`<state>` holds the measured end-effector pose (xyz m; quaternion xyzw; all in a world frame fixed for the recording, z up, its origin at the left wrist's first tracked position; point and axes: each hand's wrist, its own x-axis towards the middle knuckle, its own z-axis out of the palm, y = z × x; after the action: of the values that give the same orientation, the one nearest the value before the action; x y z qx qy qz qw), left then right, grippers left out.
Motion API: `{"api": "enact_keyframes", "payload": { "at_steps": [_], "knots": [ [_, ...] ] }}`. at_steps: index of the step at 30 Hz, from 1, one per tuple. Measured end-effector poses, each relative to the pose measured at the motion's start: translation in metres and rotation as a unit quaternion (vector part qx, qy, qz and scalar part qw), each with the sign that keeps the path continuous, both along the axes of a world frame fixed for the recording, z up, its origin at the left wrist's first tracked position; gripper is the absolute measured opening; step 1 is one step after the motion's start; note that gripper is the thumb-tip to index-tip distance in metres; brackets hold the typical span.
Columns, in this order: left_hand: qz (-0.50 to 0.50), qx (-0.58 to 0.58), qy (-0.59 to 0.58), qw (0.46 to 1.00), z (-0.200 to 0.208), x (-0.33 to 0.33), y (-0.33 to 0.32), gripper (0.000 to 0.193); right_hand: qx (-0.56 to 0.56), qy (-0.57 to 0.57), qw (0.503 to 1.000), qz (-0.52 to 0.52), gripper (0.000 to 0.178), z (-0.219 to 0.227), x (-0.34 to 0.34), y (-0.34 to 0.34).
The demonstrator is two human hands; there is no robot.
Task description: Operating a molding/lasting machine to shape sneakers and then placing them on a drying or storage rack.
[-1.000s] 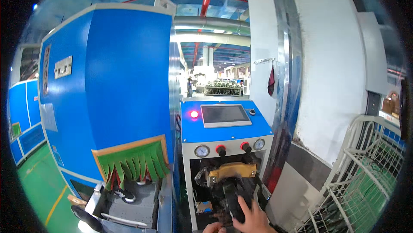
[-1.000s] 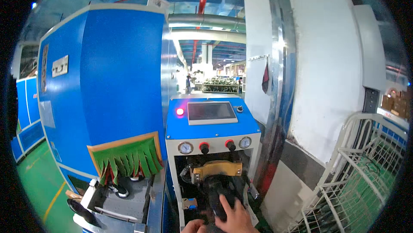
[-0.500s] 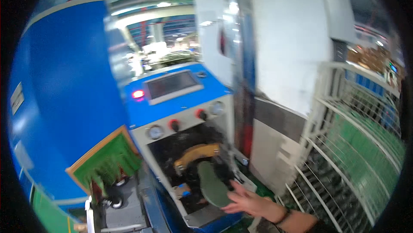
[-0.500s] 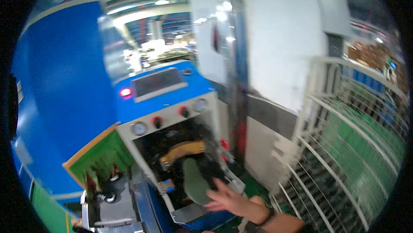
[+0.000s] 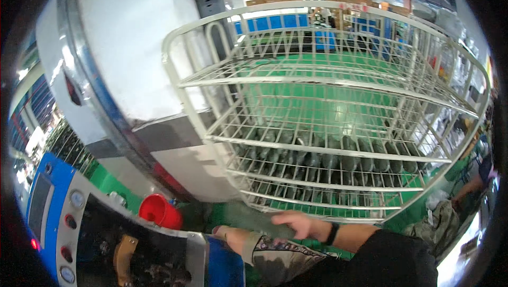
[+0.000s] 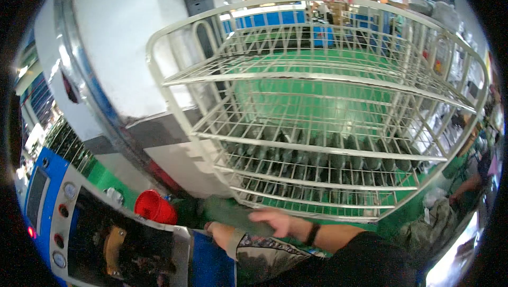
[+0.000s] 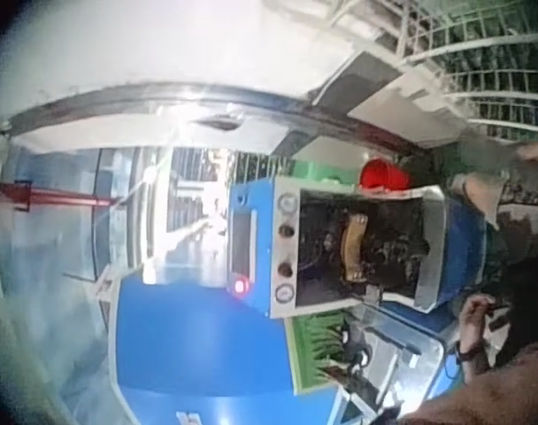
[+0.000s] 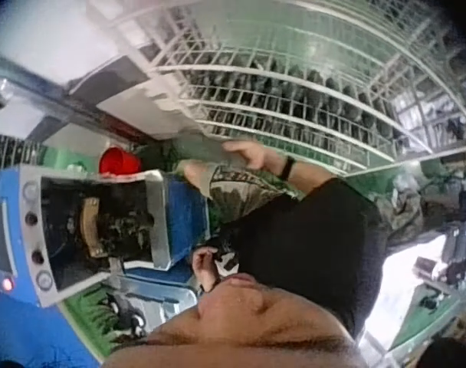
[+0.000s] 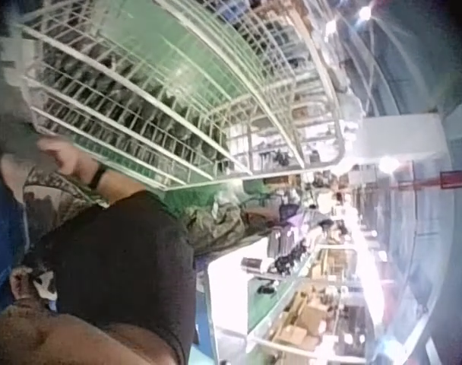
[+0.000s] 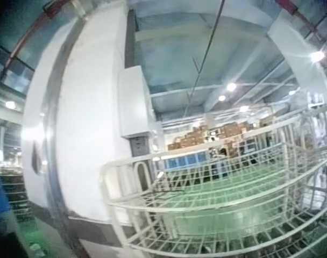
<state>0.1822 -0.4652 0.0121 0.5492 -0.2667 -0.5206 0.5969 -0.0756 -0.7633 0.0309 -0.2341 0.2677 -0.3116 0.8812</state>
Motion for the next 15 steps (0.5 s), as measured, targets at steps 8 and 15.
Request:
{"api": "enact_keyframes", "payload": {
  "at_steps": [8,15],
  "knots": [
    [-0.020,0.077,-0.150,0.985,0.014,-0.028,-0.067,0.013,0.155,-0.385,0.848,-0.329,0.048,-0.073,-0.163,-0.072],
    [0.237,0.190,-0.156,0.940,0.076,-0.001,-0.040,0.020,0.177,-0.233,0.848,-0.442,0.044,-0.081,-0.147,-0.159]
  ]
}}
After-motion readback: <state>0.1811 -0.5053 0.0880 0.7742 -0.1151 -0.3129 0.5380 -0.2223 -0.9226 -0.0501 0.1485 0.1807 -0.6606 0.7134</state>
